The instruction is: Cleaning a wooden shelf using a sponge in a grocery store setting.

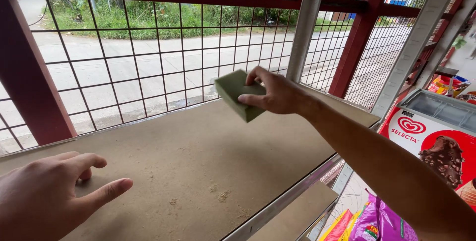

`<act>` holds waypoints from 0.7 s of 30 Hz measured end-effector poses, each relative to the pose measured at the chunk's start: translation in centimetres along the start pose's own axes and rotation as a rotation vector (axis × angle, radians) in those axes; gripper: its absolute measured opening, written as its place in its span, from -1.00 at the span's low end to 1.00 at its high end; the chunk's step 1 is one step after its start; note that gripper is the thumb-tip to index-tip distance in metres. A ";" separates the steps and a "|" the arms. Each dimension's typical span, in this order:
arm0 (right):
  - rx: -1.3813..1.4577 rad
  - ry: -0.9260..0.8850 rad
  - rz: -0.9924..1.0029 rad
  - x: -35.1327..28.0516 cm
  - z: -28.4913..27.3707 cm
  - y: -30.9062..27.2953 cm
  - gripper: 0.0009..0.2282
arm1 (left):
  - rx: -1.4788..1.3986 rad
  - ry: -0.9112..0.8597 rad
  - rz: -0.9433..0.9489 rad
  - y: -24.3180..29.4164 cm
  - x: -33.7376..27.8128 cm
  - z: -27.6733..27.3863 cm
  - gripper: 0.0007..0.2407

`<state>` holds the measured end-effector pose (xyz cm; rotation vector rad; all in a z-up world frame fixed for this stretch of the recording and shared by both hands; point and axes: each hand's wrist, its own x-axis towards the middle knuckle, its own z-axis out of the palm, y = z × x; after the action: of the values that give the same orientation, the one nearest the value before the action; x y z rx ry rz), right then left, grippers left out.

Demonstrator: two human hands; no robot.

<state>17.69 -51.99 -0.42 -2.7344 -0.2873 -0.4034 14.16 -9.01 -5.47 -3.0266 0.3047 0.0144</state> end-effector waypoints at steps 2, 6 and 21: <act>0.123 -0.083 -0.061 0.1 0.9 0.0 -0.49 | -0.004 0.016 0.007 -0.3 0.5 0.8 -0.28; -0.047 -0.174 -0.119 0.7 1.1 0.9 -0.50 | -0.052 0.088 -0.016 -1.0 1.6 2.1 -0.29; -0.255 -0.025 -0.047 0.8 -0.6 1.5 -0.47 | -0.190 0.385 -0.018 -2.9 2.9 3.6 -0.26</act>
<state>18.69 -53.51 -0.10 -2.9884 -0.3272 -0.4459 17.57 -6.44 -8.83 -3.2025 0.3217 -0.5767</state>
